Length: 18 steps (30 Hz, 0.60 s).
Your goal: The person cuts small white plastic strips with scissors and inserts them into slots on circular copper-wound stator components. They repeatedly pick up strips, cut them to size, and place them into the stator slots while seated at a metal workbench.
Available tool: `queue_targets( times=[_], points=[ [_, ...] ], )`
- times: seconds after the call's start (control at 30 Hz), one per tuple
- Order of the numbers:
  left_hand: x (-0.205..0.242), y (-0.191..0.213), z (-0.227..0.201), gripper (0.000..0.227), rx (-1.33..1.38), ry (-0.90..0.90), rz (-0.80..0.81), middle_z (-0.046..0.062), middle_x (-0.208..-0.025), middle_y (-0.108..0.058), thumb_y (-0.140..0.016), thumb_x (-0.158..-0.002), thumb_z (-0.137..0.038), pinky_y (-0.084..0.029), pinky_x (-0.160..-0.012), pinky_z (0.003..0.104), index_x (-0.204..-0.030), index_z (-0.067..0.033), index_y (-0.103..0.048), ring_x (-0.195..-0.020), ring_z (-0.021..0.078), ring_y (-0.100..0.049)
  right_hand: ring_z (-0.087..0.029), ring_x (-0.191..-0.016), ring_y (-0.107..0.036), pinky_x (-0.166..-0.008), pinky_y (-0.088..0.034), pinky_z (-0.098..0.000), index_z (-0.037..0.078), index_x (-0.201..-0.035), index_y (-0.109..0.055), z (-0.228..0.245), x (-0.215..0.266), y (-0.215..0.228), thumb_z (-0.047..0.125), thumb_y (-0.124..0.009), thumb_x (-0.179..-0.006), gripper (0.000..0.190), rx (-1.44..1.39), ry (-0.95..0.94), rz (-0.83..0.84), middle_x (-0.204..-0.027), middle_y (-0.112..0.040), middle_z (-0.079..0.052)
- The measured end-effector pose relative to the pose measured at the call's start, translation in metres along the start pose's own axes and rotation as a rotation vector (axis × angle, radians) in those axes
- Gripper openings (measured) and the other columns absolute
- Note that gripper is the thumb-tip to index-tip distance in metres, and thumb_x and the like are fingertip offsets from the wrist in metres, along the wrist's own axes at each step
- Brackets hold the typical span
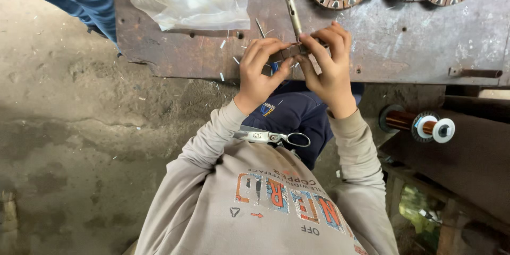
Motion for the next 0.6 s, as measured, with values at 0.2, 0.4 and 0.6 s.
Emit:
queue_targets(
  times=[0.2, 0.4, 0.6],
  points=[
    [0.002, -0.016, -0.017, 0.038, -0.021, -0.185, 0.145, 0.007, -0.113, -0.065, -0.085, -0.083, -0.007, -0.054, -0.092, 0.041, -0.118, -0.0082, -0.069, -0.105, 0.0301, -0.062, -0.036, -0.126, -0.051, -0.124, -0.039, -0.0619, 0.010, -0.136, -0.058, -0.017, 0.059, -0.013, 0.008, -0.069, -0.098, 0.039, 0.053, -0.059, -0.228, -0.130, -0.049, -0.011],
    [0.004, -0.019, -0.020, 0.035, 0.093, -0.175, 0.296, 0.006, -0.116, -0.065, -0.084, -0.088, -0.012, -0.053, -0.094, 0.039, -0.119, -0.0085, -0.069, -0.107, 0.0273, -0.062, -0.036, -0.131, -0.050, -0.121, -0.042, -0.0582, 0.012, -0.135, -0.052, -0.029, 0.086, -0.025, 0.012, -0.061, -0.102, 0.034, 0.049, -0.092, -0.371, -0.134, -0.047, -0.012],
    [-0.012, -0.034, 0.012, 0.036, 0.404, 0.319, 0.308, 0.009, -0.118, -0.068, -0.069, -0.104, -0.015, -0.057, -0.088, 0.025, -0.135, -0.0018, -0.058, -0.100, 0.0105, -0.067, -0.039, -0.138, -0.049, -0.121, -0.042, -0.0548, 0.010, -0.134, -0.054, -0.029, 0.100, -0.022, 0.001, -0.063, -0.100, 0.037, -0.003, -0.142, -0.348, -0.138, -0.048, -0.015]
  ],
)
Point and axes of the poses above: each hand's wrist, its own x-axis away from the middle knuckle, its own y-axis out of the back of the hand, z = x × y, the point moved 2 cm from there along -x, towards the middle knuckle
